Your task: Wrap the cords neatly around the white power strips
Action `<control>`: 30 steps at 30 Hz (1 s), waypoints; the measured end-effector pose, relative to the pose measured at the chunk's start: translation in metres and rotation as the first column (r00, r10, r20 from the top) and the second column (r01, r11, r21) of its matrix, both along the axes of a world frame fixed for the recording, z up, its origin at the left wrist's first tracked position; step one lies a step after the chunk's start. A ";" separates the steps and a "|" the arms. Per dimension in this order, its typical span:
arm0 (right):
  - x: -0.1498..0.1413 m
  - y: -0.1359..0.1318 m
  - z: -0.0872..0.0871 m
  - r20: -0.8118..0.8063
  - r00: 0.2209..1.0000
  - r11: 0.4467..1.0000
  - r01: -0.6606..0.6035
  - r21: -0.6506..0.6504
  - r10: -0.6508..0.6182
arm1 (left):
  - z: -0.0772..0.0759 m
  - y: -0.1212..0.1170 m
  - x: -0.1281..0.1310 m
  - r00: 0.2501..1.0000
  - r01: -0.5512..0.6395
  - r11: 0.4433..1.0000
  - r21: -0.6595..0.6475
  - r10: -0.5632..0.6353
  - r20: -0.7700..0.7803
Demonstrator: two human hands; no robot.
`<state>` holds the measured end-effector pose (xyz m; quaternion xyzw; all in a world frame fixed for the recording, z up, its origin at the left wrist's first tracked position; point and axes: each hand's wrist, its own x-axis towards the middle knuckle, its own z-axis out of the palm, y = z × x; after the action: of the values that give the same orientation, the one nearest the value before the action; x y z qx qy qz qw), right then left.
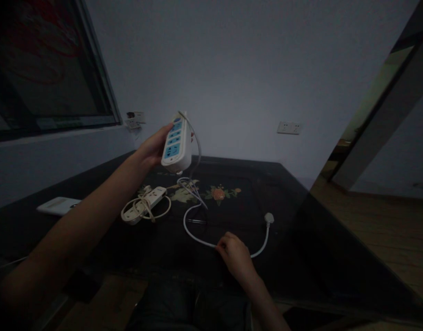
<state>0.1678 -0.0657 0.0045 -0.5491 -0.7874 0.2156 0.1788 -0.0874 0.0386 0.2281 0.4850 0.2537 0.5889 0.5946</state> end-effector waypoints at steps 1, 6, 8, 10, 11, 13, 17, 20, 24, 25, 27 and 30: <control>-0.003 -0.001 0.003 0.036 0.999 1.000 -0.014 0.002 0.014 | 0.004 -0.001 0.003 1.000 0.011 1.000 0.009 -0.011 -0.003; -0.011 0.003 0.016 0.021 0.999 0.998 -0.043 0.051 0.042 | 0.024 -0.005 0.012 1.000 0.017 0.998 0.054 -0.018 0.025; -0.012 0.010 0.019 -0.102 0.995 0.994 0.011 0.111 0.001 | 0.032 -0.007 0.014 0.998 0.025 0.997 0.074 -0.029 0.053; -0.015 0.021 0.022 -0.237 0.970 0.982 0.097 0.160 -0.057 | 0.041 -0.009 0.016 0.997 0.034 0.995 0.092 -0.040 0.066; -0.016 0.030 0.023 -0.296 0.952 0.975 0.137 0.173 -0.082 | 0.045 -0.010 0.017 0.997 0.035 0.995 0.098 -0.041 0.066; -0.018 0.049 0.025 -0.380 0.920 0.969 0.172 0.178 -0.094 | 0.052 -0.013 0.018 0.998 0.034 0.993 0.110 -0.041 0.057; -0.009 0.090 0.035 -0.541 0.840 0.989 0.121 0.090 -0.054 | 0.058 -0.019 0.014 0.999 0.017 0.991 0.135 -0.021 0.031; 0.011 0.106 0.049 -0.656 0.754 0.981 0.149 0.127 -0.030 | 0.056 -0.021 0.003 0.999 -0.021 0.986 0.166 0.016 0.028; 0.043 0.106 0.076 -0.647 0.762 0.936 0.225 0.272 0.005 | 0.048 -0.018 -0.020 0.991 -0.126 0.984 0.130 0.120 0.055; 0.050 0.104 0.082 -0.622 0.783 0.917 0.244 0.315 0.005 | 0.045 -0.016 -0.025 0.987 -0.156 0.982 0.107 0.150 0.063; 0.062 0.102 0.095 -0.563 0.826 0.883 0.259 0.392 0.008 | 0.038 -0.012 -0.034 0.980 -0.187 0.981 0.059 0.182 0.074; 0.071 0.100 0.111 -0.485 0.874 0.887 0.225 0.403 -0.001 | 0.025 -0.005 -0.043 0.978 -0.195 0.981 0.015 0.193 0.080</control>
<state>0.2391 0.0341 0.1154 -0.4701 -0.7136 0.1446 0.4988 -0.1307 0.0333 0.2529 0.4410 0.2695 0.6656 0.5383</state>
